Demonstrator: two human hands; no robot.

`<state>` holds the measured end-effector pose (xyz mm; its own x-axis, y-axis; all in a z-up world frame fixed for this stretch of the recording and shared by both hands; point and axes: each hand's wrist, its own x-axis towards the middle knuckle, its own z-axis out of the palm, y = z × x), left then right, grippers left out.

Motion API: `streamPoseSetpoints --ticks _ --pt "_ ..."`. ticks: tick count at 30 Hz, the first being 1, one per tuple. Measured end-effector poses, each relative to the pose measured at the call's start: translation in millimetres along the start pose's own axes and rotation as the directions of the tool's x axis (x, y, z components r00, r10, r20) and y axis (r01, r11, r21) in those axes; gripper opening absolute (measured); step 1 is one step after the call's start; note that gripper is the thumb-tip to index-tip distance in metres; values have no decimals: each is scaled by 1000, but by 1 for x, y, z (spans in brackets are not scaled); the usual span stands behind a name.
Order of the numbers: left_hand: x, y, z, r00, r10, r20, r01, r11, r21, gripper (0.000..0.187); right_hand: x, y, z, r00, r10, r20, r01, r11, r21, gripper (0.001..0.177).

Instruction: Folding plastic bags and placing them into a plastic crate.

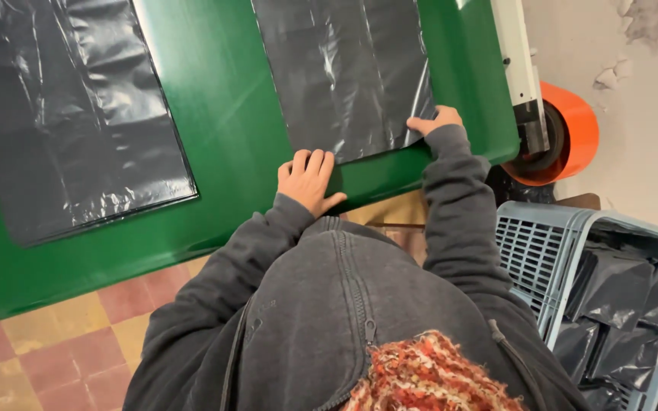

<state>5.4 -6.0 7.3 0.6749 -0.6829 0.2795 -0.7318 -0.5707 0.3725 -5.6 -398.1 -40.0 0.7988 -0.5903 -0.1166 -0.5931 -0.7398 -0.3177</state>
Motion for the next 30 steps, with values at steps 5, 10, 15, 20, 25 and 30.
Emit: streamPoseSetpoints --ticks 5,10,15,20,25,30 --pt "20 -13 16 995 -81 -50 86 990 107 46 -12 -49 -41 975 -28 -222 173 724 668 50" --pt "7 -42 -71 992 64 -105 -83 978 -193 19 -67 -46 -103 914 -289 -286 395 469 790 39" --pt "0 -78 -129 995 -23 96 91 595 -799 15 -77 -12 -106 898 -440 10 182 391 902 28" --pt "88 -153 -89 945 -322 -57 143 564 -813 16 15 -72 -103 794 -560 235 -134 216 967 83" --pt "222 -238 2 863 -391 -320 154 806 -572 25 183 -120 -44 823 -399 405 -335 236 912 79" --pt "288 -291 63 805 -512 -300 407 844 -349 33 247 -185 -20 948 -117 295 -175 584 793 66"
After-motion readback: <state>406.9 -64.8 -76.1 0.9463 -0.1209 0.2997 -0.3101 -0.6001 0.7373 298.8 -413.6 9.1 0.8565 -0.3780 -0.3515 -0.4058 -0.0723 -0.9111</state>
